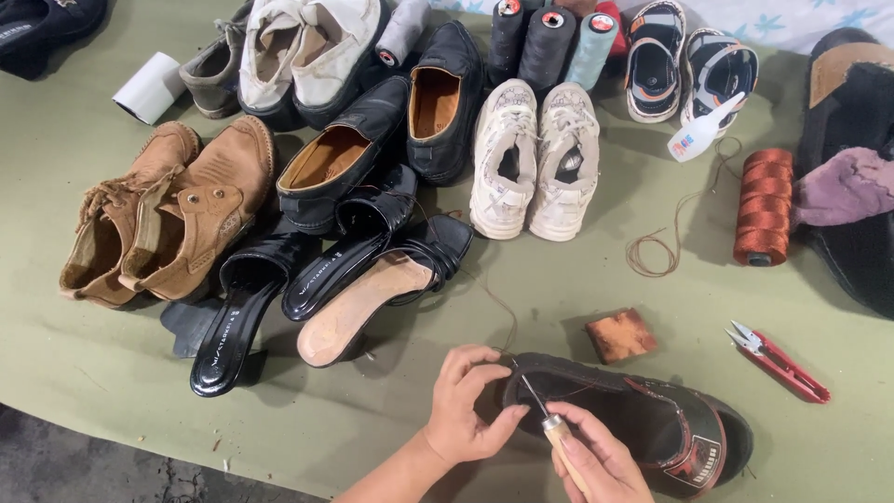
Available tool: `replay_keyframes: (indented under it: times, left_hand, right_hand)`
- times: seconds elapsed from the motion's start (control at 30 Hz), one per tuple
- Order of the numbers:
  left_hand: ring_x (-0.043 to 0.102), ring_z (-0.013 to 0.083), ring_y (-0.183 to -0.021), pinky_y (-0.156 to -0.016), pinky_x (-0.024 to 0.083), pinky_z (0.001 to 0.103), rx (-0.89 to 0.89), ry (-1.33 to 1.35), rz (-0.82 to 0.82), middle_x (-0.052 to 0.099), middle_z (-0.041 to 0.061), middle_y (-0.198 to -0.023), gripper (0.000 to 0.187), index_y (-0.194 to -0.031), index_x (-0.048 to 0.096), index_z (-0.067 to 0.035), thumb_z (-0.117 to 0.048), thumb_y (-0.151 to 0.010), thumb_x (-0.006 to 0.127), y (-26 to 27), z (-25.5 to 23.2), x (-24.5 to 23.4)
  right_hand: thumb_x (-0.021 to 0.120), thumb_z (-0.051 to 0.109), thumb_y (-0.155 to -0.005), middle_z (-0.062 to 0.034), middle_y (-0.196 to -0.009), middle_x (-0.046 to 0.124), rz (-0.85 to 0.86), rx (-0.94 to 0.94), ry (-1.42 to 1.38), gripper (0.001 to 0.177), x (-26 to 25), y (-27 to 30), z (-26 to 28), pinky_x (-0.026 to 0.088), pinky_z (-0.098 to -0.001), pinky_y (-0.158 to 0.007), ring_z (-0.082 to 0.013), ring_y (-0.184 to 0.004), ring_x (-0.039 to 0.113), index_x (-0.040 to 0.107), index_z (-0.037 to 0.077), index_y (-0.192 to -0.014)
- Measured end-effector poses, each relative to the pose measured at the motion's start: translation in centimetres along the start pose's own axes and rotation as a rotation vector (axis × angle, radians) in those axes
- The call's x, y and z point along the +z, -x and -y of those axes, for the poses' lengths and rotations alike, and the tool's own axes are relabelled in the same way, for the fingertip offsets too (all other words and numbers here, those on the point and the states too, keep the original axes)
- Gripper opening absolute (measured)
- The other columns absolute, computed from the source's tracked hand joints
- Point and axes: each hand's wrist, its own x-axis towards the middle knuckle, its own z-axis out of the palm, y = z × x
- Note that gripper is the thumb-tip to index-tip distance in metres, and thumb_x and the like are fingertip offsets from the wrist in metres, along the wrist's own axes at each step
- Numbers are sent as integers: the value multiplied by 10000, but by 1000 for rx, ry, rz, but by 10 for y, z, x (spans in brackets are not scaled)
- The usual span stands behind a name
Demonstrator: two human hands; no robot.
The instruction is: Hand-stitching the sole of a sandal using a stitching awl and thread at a repair station.
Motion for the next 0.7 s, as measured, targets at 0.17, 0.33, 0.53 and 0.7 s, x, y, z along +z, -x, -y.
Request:
replay_keyframes:
  times: [0.17,0.33,0.53,0.7]
  left_hand:
    - [637,276,-954,-834,544,380,-51,-48,-9,613,138,-1088,306,-1100,636,-77,-317,-923,700,0,1,3]
    - [639,267,-941,-836,540,384,-85,-59,5,620,126,-1074,284,-1070,646,-76,-312,-919,693,2,4,5]
    - [638,272,-961,-838,554,384,-83,-43,-4,614,131,-1077,274,-1084,649,-66,-264,-900,700,3,5,5]
    - [648,269,-952,-819,558,369,-44,-69,-15,618,141,-1080,266,-1087,646,-67,-267,-917,684,3,4,5]
  right_hand:
    - [598,190,-949,-186,-659,549,-39,23,47,472,4,0,4,373,-310,-389,-211,-426,413,679,57,-1395]
    - [646,164,-943,-153,-643,531,-82,18,129,434,3,-3,-1,349,-295,-383,-193,-391,392,711,89,-1365]
    - [640,167,-938,-167,-661,555,10,-40,123,485,-8,-10,-18,372,-296,-372,-197,-383,424,644,102,-1419]
    - [653,155,-933,-162,-671,533,-3,3,111,489,-7,-8,-15,372,-299,-393,-197,-405,406,658,112,-1420]
